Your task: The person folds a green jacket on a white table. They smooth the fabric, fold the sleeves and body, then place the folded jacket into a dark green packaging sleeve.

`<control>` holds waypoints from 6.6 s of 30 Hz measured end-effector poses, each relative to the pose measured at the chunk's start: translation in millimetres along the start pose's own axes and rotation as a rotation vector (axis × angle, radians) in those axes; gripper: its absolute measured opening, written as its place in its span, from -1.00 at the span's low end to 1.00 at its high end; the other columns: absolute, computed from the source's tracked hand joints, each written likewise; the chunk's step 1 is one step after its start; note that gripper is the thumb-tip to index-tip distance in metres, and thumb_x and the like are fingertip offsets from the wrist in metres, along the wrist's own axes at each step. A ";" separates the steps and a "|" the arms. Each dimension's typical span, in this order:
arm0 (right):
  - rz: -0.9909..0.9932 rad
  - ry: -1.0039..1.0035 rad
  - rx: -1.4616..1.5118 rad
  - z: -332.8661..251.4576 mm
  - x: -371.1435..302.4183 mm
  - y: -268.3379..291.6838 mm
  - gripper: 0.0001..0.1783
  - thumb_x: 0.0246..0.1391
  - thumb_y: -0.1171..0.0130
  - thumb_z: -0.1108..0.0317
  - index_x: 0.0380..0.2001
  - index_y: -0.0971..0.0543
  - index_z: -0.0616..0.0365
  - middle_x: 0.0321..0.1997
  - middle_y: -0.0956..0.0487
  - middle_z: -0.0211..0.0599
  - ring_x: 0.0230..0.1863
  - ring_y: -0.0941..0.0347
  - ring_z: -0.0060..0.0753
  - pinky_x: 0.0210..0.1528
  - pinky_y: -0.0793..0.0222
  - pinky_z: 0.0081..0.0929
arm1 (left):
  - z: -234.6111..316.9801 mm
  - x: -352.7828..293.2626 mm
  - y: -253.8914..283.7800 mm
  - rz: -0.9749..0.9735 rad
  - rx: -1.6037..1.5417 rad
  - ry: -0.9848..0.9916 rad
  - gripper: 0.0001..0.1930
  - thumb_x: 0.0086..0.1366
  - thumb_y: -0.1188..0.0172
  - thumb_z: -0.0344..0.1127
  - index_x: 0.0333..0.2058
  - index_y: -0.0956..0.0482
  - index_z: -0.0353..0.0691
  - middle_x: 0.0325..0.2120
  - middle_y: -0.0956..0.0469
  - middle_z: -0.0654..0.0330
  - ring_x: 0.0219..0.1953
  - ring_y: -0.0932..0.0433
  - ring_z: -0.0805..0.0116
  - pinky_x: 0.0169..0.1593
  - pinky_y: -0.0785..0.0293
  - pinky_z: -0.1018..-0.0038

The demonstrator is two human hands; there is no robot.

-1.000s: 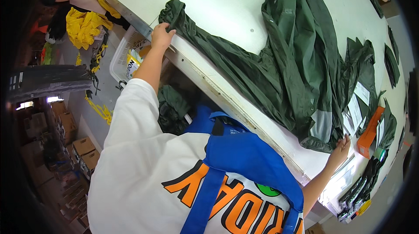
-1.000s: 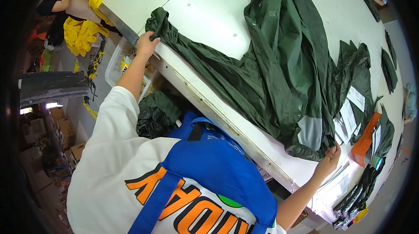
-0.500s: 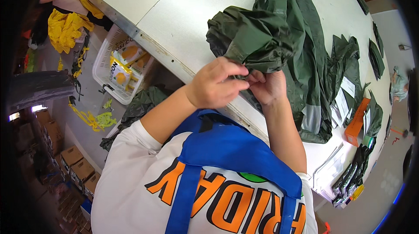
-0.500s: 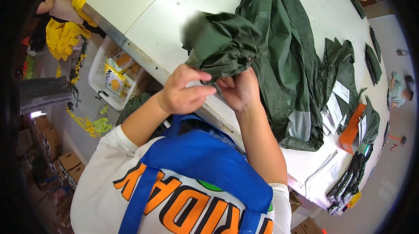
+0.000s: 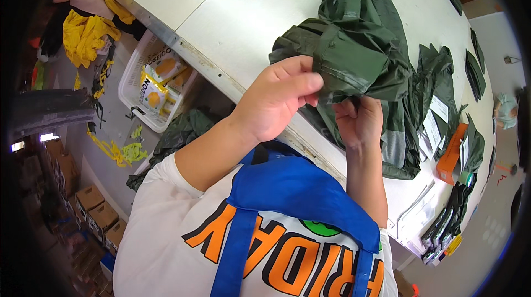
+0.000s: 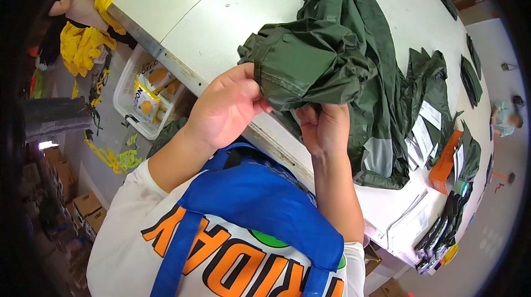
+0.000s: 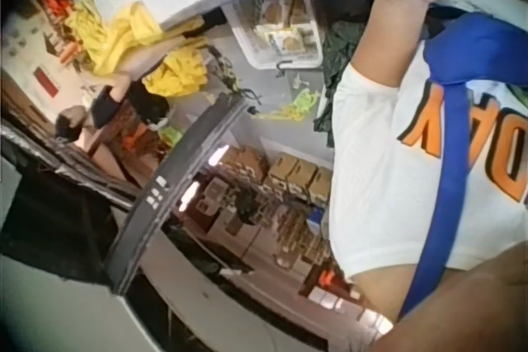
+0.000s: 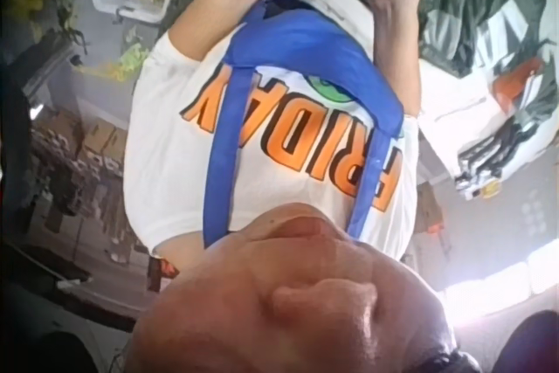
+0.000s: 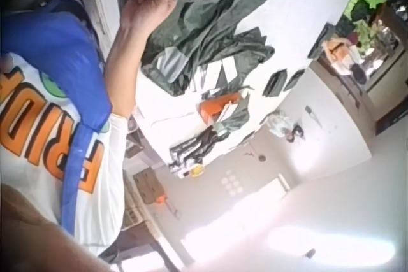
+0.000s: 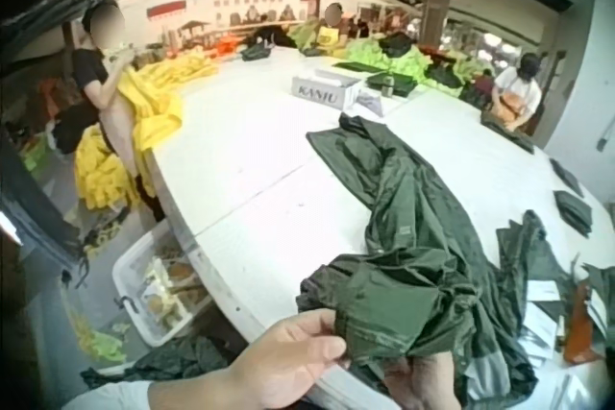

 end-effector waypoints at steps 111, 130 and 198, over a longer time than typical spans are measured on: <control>0.694 0.275 -1.810 -58.0 -60.3 204.1 -0.68 0.10 -0.12 0.25 -0.09 -0.53 0.13 -0.03 -0.54 -0.10 0.00 -0.46 -0.03 0.01 -0.38 -0.26 | 228.0 -112.6 136.2 1.020 2.434 -0.669 -0.64 0.10 -0.05 -0.48 -0.08 -0.54 -0.18 -0.01 -0.38 -0.03 0.04 -0.36 0.01 0.14 -0.26 0.24; 0.756 0.186 -1.369 -126.3 -119.2 284.1 -0.79 0.12 -0.12 0.29 -0.34 -0.53 0.25 -0.40 -0.53 -0.27 -0.41 -0.42 -0.46 -0.30 -0.33 -0.46 | -43.5 -49.2 132.2 -0.188 1.847 0.304 -0.61 0.18 -0.12 -0.37 0.00 -0.52 0.16 -0.45 -0.46 0.11 -0.37 -0.50 0.07 -0.25 -0.46 0.27; -0.195 0.116 -1.301 -8.4 121.4 13.8 -0.79 -0.07 -0.31 0.45 -0.35 -0.53 0.26 -0.42 -0.55 -0.32 -0.44 -0.44 -0.59 -0.34 -0.37 -0.62 | -21.4 48.0 66.5 -0.136 1.498 -0.713 -0.84 -0.03 -0.21 -0.64 -0.42 -0.48 -0.36 -0.23 -0.59 0.00 -0.32 -0.59 0.09 -0.28 -0.58 0.37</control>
Point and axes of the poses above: each hand's wrist, its own x-axis towards the middle knuckle, its own y-axis out of the back of the hand, z = x × y, the point moved 8 cm from there along x, towards the middle knuckle
